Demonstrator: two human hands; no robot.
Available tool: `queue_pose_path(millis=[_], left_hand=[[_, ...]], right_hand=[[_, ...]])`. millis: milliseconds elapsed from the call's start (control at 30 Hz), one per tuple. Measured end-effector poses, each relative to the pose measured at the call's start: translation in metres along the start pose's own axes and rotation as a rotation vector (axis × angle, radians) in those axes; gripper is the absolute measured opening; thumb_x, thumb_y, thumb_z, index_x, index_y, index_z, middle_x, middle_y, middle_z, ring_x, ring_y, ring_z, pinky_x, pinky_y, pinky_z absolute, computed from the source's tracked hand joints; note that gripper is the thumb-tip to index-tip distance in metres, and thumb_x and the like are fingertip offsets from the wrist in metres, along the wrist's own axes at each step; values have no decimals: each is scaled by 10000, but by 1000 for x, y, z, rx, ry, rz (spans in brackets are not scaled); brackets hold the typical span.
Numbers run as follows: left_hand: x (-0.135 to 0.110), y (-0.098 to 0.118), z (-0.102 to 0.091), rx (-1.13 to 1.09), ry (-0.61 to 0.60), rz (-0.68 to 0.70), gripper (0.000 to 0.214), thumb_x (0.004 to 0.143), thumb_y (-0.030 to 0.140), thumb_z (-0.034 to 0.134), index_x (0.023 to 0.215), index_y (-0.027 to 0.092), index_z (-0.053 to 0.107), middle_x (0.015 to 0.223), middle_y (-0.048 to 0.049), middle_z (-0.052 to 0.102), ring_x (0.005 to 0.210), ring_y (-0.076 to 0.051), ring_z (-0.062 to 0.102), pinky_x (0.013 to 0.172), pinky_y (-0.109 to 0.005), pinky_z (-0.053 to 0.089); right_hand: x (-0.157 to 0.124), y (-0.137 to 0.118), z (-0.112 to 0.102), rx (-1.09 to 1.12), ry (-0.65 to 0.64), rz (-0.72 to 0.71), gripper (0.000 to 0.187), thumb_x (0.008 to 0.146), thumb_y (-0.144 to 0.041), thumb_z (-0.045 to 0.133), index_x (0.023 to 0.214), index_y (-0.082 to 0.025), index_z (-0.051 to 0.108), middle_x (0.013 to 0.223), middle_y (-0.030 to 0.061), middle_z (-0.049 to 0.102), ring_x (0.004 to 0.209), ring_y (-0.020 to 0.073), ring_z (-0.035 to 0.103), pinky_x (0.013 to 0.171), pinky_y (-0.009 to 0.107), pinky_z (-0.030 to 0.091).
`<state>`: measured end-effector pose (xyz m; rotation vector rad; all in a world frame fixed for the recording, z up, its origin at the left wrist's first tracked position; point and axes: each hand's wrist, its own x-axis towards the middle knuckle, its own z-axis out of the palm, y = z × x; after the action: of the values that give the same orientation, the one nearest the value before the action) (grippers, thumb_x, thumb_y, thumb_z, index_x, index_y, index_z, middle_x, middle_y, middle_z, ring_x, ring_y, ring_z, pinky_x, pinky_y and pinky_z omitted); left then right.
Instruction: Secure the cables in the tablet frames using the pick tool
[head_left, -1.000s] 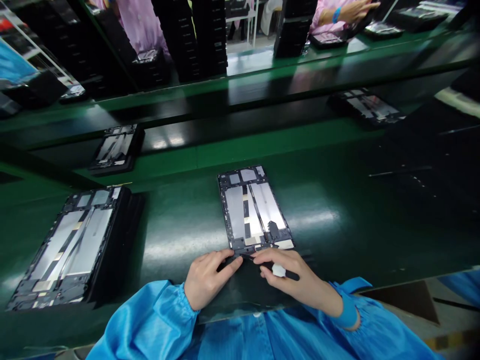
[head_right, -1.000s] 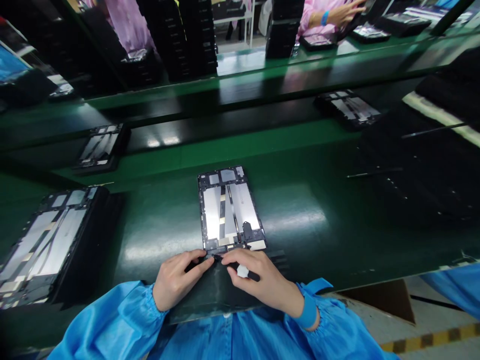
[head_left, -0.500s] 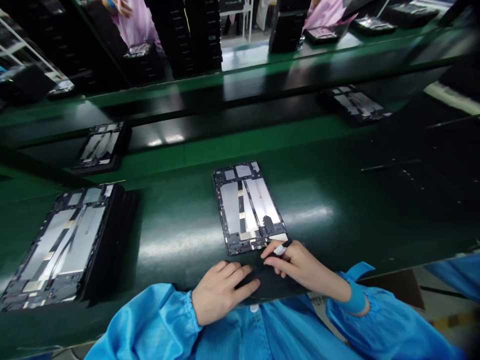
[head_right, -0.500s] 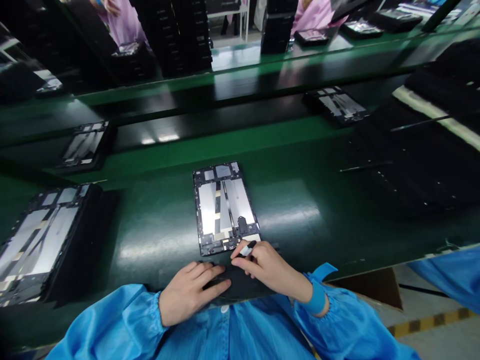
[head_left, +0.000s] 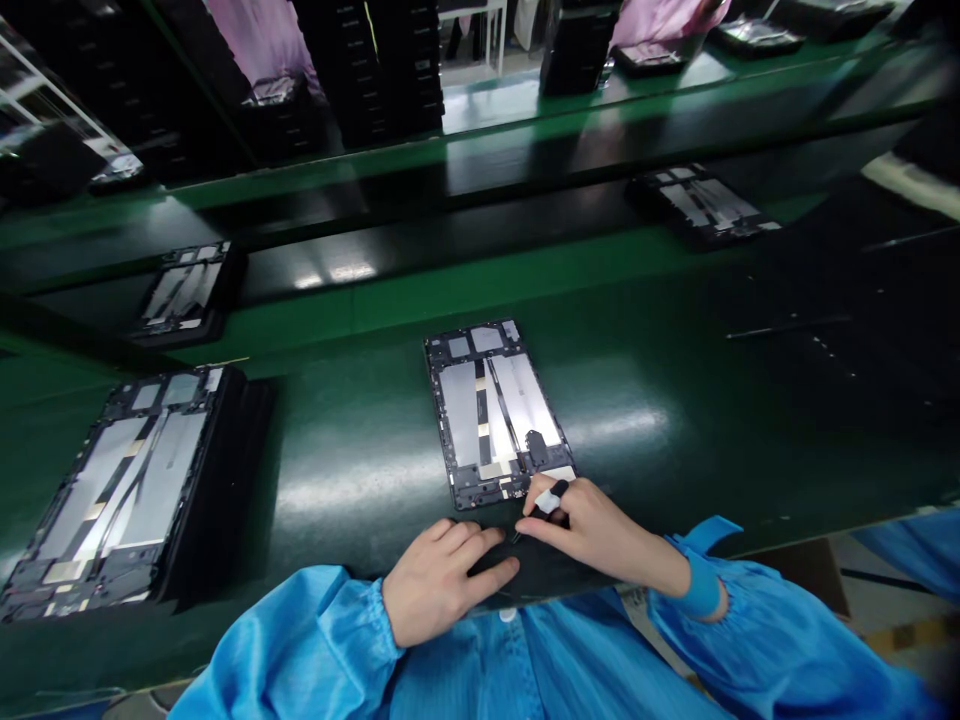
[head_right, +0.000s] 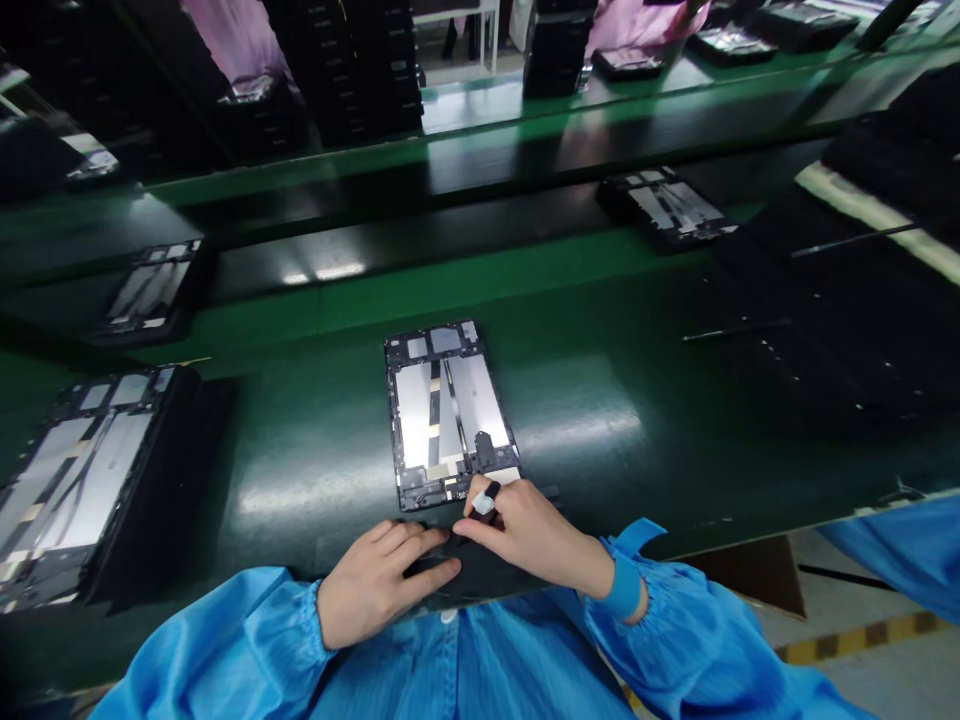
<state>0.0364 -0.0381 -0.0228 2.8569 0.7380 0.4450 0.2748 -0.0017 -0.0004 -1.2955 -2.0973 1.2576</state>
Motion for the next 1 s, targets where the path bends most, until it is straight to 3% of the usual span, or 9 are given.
queue_pose_path(millis=[200,400,500,667,1000], left_hand=[[0,1,1,23,7,-2,294,970,214,510,1252,248,585,1195,-80,601,939,-197,559,761,-317,416],[0,-3,-7,5,120,-4,274,993,174,436,1199,205,614,1141,-81,650,913,-184,589,718,-295,449],[-1,-11,-14,29,207,-87,239,974,155,485,1175,172,613,1089,-85,673,932,-173,608,734,-282,470],[-8,-25,-16,80,246,-184,201,958,162,535,1141,182,616,1063,-66,695,920,-159,628,780,-288,494],[-8,-27,-12,55,299,-179,154,941,150,580,1088,158,624,1033,-55,710,891,-156,630,766,-279,492]], right_hand=[[-5,3,6,84,33,14,137,890,-270,615,774,-197,611,719,11,663,666,172,638,618,281,484],[2,-4,-16,395,112,48,184,909,-326,585,785,-191,600,743,8,630,621,143,642,577,259,541],[25,-16,-24,425,57,80,180,881,-338,617,784,-194,570,705,-8,624,614,144,658,571,255,554],[59,-24,-15,480,-111,184,223,847,-381,650,798,-199,532,600,-20,640,622,184,714,486,234,546],[65,-21,-9,452,-89,237,211,843,-365,633,806,-189,522,571,-21,648,569,169,712,478,224,568]])
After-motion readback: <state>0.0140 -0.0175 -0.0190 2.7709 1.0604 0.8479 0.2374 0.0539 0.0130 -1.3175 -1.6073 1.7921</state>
